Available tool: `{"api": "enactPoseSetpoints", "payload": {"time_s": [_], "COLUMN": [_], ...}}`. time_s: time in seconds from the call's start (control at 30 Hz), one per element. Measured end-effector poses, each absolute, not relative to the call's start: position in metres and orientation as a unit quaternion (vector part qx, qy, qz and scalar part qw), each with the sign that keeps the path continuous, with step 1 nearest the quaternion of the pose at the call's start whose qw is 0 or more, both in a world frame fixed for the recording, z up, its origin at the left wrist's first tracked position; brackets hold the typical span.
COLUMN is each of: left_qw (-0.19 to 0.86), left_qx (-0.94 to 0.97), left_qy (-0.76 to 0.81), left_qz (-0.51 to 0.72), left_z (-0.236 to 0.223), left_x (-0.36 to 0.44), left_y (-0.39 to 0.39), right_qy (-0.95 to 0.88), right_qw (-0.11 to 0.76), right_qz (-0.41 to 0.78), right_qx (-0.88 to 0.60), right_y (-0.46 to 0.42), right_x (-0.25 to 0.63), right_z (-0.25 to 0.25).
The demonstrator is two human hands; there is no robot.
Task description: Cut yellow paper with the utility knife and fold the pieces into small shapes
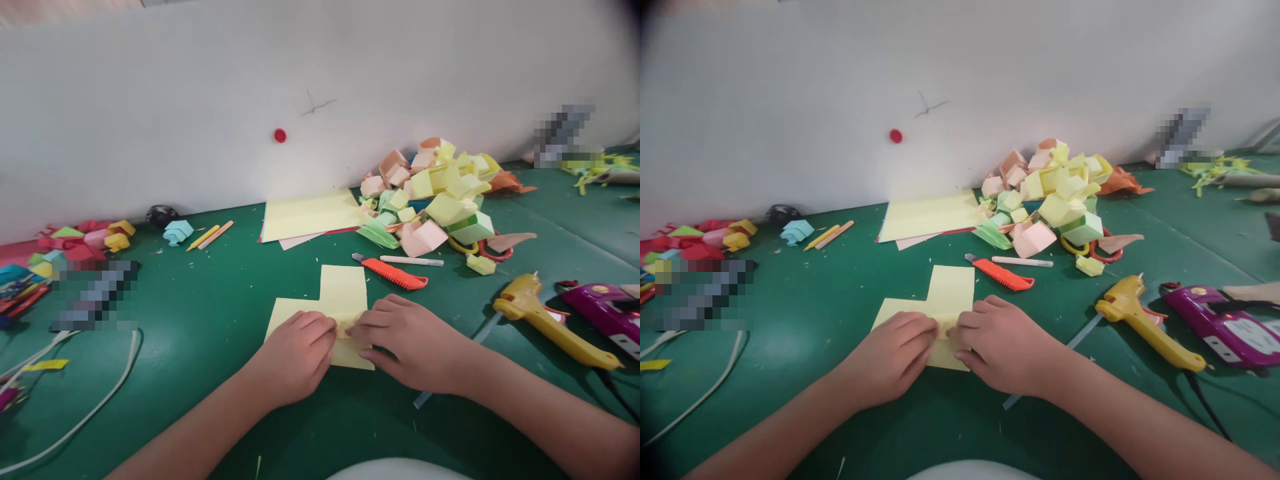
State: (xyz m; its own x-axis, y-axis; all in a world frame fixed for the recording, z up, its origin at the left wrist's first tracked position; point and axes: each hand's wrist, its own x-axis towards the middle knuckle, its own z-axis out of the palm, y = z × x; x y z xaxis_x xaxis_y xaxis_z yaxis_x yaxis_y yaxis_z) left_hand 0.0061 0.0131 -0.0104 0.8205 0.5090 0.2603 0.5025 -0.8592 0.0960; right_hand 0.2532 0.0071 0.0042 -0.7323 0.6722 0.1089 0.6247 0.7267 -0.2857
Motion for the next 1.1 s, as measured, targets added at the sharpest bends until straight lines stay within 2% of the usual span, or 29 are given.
{"api": "enactPoseSetpoints", "payload": {"time_s": [0.27,0.4,0.67,0.97,1.1], "left_qw": [0.099,0.135,0.088,0.141,0.139], "left_qx": [0.943,0.941,0.949,0.920,0.904], "left_qy": [0.276,0.263,0.256,0.290,0.305], "left_qz": [0.158,0.165,0.163,0.224,0.267], "left_z": [-0.007,-0.003,-0.006,-0.011,-0.014], "left_x": [-0.006,-0.010,-0.006,0.000,0.005], "left_y": [0.022,0.027,0.023,0.020,0.018], "right_qy": [-0.934,-0.932,-0.928,-0.925,-0.912], "right_qw": [0.086,0.092,0.088,0.112,0.160], "right_qz": [0.050,0.068,0.086,0.077,0.084], "right_qx": [-0.342,-0.345,-0.351,-0.356,-0.367], "right_y": [0.006,0.007,0.005,0.006,0.005], "right_x": [0.252,0.254,0.252,0.251,0.250], "right_z": [0.003,0.005,0.005,0.000,-0.004]}}
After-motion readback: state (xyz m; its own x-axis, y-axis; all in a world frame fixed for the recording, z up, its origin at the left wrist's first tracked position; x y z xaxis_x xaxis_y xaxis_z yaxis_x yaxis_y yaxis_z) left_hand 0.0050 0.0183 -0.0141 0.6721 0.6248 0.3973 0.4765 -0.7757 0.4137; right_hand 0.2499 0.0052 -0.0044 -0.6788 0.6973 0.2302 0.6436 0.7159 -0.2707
